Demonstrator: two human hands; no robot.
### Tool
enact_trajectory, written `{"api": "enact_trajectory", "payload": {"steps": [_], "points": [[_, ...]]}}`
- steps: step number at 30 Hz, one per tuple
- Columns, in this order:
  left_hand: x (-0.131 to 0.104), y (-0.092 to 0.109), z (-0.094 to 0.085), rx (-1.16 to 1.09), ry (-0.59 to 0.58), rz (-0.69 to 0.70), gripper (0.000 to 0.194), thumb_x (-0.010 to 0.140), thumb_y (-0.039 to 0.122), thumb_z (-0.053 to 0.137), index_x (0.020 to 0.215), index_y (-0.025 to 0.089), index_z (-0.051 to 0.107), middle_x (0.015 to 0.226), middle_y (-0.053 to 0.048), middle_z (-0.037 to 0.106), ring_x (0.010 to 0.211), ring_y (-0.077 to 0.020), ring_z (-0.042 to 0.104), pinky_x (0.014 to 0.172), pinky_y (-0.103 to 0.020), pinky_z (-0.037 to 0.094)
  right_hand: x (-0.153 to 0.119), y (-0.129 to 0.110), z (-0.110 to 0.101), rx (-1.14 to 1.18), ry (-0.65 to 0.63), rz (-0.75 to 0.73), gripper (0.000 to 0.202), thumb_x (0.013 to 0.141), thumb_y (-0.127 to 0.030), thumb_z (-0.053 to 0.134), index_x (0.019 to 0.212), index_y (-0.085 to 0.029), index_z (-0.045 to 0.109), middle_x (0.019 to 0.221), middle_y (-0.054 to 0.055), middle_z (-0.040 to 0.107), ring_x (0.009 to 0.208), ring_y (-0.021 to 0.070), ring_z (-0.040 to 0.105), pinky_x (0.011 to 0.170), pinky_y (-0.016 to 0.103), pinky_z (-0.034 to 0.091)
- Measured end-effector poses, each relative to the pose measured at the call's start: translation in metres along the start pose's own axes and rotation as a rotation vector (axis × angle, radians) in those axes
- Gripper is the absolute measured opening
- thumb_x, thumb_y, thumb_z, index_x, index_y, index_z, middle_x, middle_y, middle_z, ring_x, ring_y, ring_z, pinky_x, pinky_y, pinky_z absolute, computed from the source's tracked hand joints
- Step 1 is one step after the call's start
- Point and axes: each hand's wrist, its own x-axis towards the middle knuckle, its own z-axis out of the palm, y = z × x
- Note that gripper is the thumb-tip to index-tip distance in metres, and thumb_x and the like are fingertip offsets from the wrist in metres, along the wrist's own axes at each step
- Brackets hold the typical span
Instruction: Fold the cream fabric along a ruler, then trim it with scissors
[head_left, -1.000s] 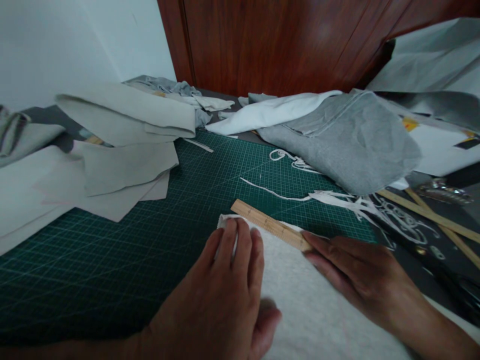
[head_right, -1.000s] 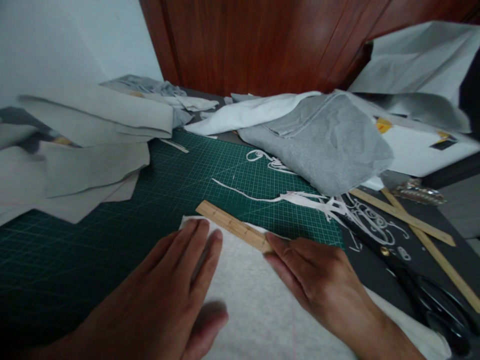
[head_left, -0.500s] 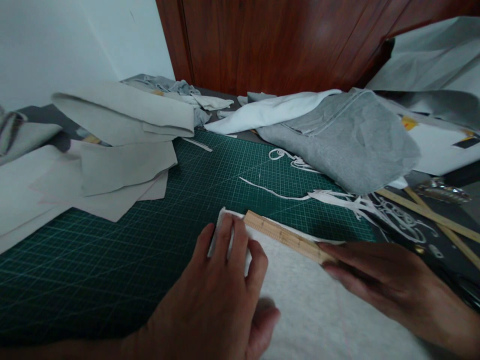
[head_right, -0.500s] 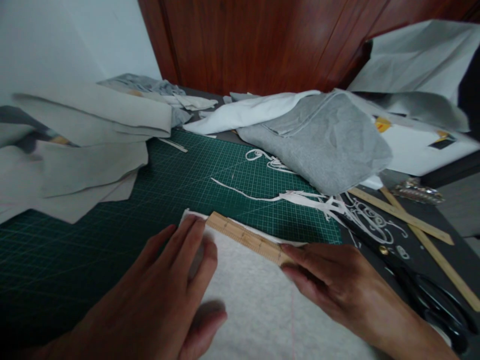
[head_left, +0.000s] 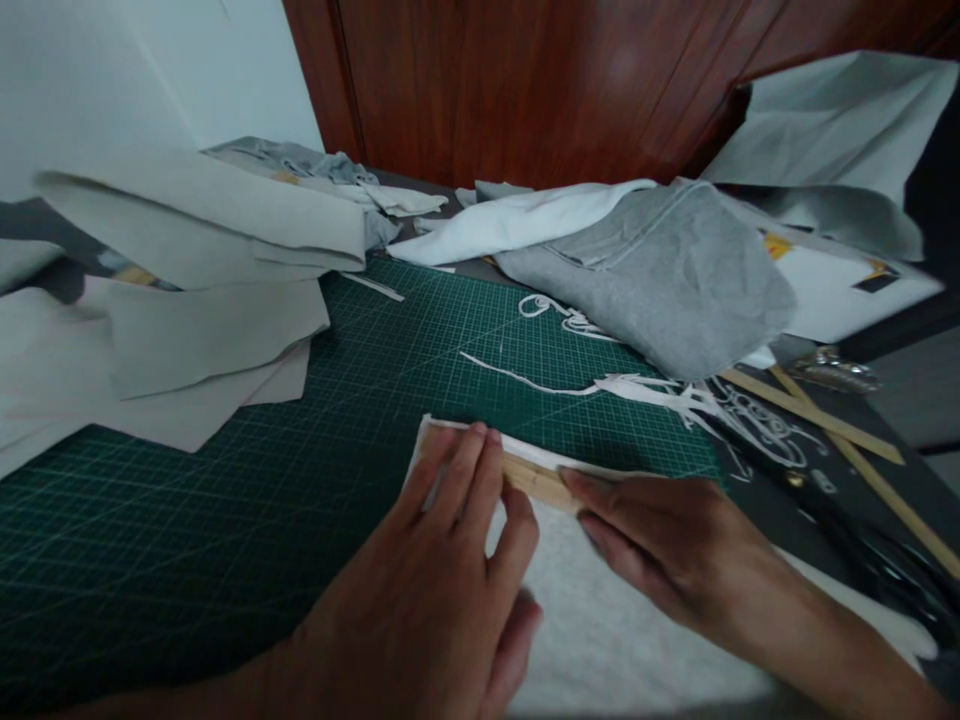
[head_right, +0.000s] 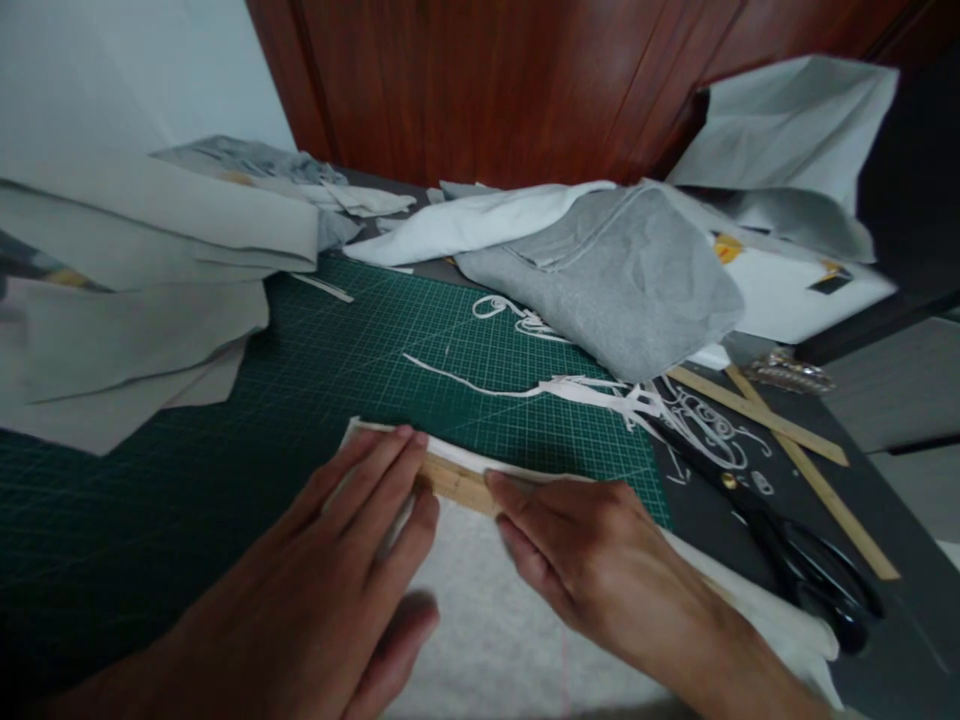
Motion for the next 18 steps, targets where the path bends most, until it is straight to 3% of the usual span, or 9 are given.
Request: {"api": "enact_trajectory", "payload": {"steps": [3, 6, 8, 11, 14, 18], "points": [[0.003, -0.002, 0.006, 0.004, 0.002, 0.135, 0.052, 0.101, 0.037, 0.05, 0.143, 0.009, 0.063, 0.155, -0.022, 0.06, 0.149, -0.0323, 0.053, 0.121, -0.041, 0.048, 0.013, -0.009, 0.003, -0.032, -0.032, -0.002, 0.038, 0.11, -0.017, 0.056, 0.144, -0.008, 0.066, 0.081, 0.006, 0.078, 0.064, 0.0217, 0.073, 0.057, 0.034, 0.056], [0.005, -0.005, 0.015, 0.0, 0.084, 0.191, 0.058, 0.104, 0.042, 0.043, 0.148, 0.009, 0.06, 0.156, -0.021, 0.06, 0.149, -0.0323, 0.053, 0.122, -0.043, 0.047, 0.022, -0.014, 0.004, -0.098, -0.025, -0.003, 0.037, 0.11, -0.02, 0.055, 0.14, -0.005, 0.069, 0.078, 0.006, 0.077, 0.062, 0.0243, 0.072, 0.054, 0.037, 0.055], [0.005, -0.007, 0.021, 0.012, 0.023, 0.179, 0.058, 0.102, 0.041, 0.049, 0.149, 0.01, 0.059, 0.158, -0.019, 0.058, 0.15, -0.0335, 0.051, 0.122, -0.044, 0.046, 0.021, -0.014, 0.002, -0.123, -0.037, 0.017, 0.036, 0.111, -0.023, 0.054, 0.14, -0.006, 0.07, 0.077, 0.006, 0.077, 0.061, 0.0252, 0.072, 0.053, 0.039, 0.055], [0.002, -0.01, 0.029, -0.018, 0.132, 0.2, 0.06, 0.101, 0.042, 0.048, 0.152, 0.011, 0.056, 0.157, -0.017, 0.06, 0.149, -0.0317, 0.051, 0.125, -0.042, 0.041, 0.012, -0.01, -0.006, -0.119, -0.069, 0.079, 0.038, 0.113, -0.029, 0.054, 0.141, -0.008, 0.069, 0.092, 0.01, 0.084, 0.073, 0.0262, 0.079, 0.061, 0.038, 0.06], [0.0, -0.013, 0.036, -0.056, 0.163, 0.198, 0.065, 0.099, 0.047, 0.051, 0.154, 0.013, 0.055, 0.159, -0.015, 0.058, 0.152, -0.0309, 0.046, 0.13, -0.041, 0.031, -0.005, -0.003, -0.019, -0.101, -0.087, 0.161, 0.045, 0.115, -0.038, 0.052, 0.147, -0.009, 0.064, 0.109, 0.014, 0.086, 0.084, 0.0261, 0.083, 0.069, 0.037, 0.064], [0.002, -0.015, 0.04, -0.059, 0.163, 0.214, 0.065, 0.097, 0.049, 0.056, 0.153, 0.015, 0.057, 0.157, -0.014, 0.057, 0.151, -0.031, 0.044, 0.134, -0.043, 0.021, -0.024, 0.007, -0.039, -0.062, -0.164, 0.225, 0.051, 0.116, -0.046, 0.047, 0.154, -0.014, 0.057, 0.099, 0.007, 0.088, 0.074, 0.0243, 0.084, 0.059, 0.034, 0.063]]}}
